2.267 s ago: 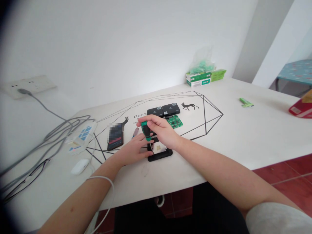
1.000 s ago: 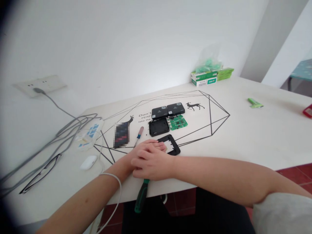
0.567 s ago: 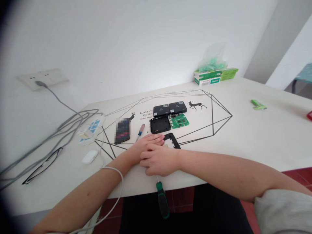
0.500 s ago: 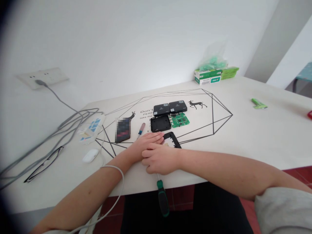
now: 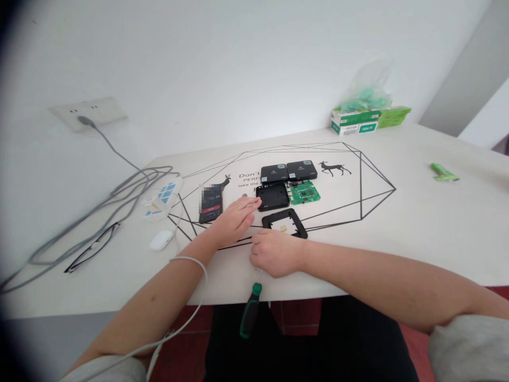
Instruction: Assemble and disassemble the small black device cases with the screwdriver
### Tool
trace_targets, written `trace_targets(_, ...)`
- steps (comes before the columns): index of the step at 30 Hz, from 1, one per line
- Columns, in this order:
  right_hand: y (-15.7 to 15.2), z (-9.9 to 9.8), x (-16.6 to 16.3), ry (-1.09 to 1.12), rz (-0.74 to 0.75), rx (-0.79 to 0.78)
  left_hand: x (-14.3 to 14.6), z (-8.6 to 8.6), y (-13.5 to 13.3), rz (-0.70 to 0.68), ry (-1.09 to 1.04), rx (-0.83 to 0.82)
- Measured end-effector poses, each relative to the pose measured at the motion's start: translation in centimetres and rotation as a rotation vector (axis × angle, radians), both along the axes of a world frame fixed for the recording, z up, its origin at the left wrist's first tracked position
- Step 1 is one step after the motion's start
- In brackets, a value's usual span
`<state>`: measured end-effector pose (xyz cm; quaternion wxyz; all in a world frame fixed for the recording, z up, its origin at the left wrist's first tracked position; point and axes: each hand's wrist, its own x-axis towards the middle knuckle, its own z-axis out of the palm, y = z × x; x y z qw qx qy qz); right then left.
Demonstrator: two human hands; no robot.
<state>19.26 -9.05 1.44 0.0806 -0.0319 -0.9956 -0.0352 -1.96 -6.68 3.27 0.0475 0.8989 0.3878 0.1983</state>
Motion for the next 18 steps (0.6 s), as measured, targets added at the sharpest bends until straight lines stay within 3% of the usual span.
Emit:
trace_targets(5, 1.4, 1.2, 0.4, 0.035, -0.201, -0.139, 0.0, -0.1, 0.4, 0.058, -0.196, -0.073)
trace_targets(9, 3.3, 2.1, 1.1, 0.069, -0.461, -0.231, 0.1, -0.2, 0.8, 0.254, -0.421, -0.324)
trace_targets(11, 4.2, 2.3, 1.4, 0.087, -0.582, -0.245, 0.1, 0.4, 0.7, 0.307, -0.400, -0.430)
trace_targets(15, 5.6, 2.7, 2.2, 0.109, -0.813, -0.254, -0.2, 2.0, 0.1, 0.142, -0.112, -0.531)
trace_targets(18, 6.2, 3.2, 2.7, 0.115, -0.845, -0.227, -0.2, 2.4, 0.1, 0.113, -0.122, -0.481)
